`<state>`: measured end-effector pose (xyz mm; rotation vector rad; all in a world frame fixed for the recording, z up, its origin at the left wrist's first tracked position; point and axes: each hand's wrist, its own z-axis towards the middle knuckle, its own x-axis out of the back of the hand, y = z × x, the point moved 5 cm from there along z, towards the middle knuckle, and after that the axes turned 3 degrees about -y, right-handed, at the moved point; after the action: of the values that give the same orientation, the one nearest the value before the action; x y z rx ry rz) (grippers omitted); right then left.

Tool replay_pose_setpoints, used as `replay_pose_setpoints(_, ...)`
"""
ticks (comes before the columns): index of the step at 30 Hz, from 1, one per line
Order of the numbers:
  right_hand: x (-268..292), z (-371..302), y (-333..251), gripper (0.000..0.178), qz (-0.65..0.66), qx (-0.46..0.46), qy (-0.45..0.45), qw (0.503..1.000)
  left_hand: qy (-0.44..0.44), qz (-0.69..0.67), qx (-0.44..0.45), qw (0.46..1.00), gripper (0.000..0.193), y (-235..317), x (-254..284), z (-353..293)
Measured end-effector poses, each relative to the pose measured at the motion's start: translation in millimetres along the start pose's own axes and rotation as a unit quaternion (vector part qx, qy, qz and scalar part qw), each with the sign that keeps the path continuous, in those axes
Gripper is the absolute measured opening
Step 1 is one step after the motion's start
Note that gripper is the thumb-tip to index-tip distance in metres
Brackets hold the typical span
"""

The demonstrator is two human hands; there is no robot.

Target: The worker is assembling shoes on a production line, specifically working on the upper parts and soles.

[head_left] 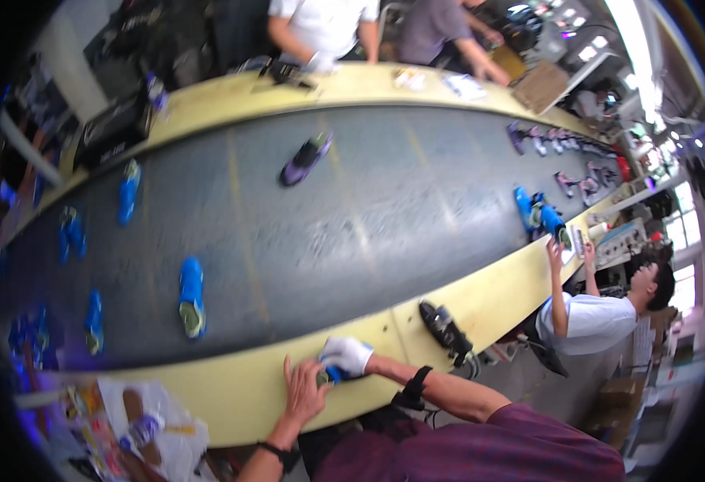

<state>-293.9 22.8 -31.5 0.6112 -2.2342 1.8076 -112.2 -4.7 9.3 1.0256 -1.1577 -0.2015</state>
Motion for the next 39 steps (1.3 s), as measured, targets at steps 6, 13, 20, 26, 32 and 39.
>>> replay_pose_setpoints(6,5.3,29.1,8.8,0.023,0.057,-0.055,-0.104,0.991,0.050,-0.006,-0.010,0.999,0.063,2.2,4.7,8.2)
replay_pose_setpoints(13,-4.8,34.5,-4.7,0.045,-0.069,-0.080,-0.040,0.994,0.061,0.009,0.001,0.998,0.073,-0.3,-2.1,-1.6)
replay_pose_setpoints(20,3.3,16.3,-8.6,0.031,-0.194,-0.146,0.029,0.970,0.000,0.102,0.022,0.995,0.088,-6.0,-21.0,-3.3)
replay_pose_setpoints(26,76.9,-51.2,-16.5,0.018,-0.117,-0.068,0.186,0.973,-0.070,0.146,0.050,0.985,0.084,8.3,-10.1,6.0)
replay_pose_setpoints(32,204.1,-167.6,11.7,0.028,-0.356,-0.116,0.448,0.812,-0.045,0.044,0.101,0.993,0.072,-0.6,-34.9,-3.3)
replay_pose_setpoints(39,178.0,-229.6,87.1,0.060,-0.145,-0.278,0.345,0.885,-0.069,-0.125,0.345,0.928,0.075,1.4,-75.7,-19.8)
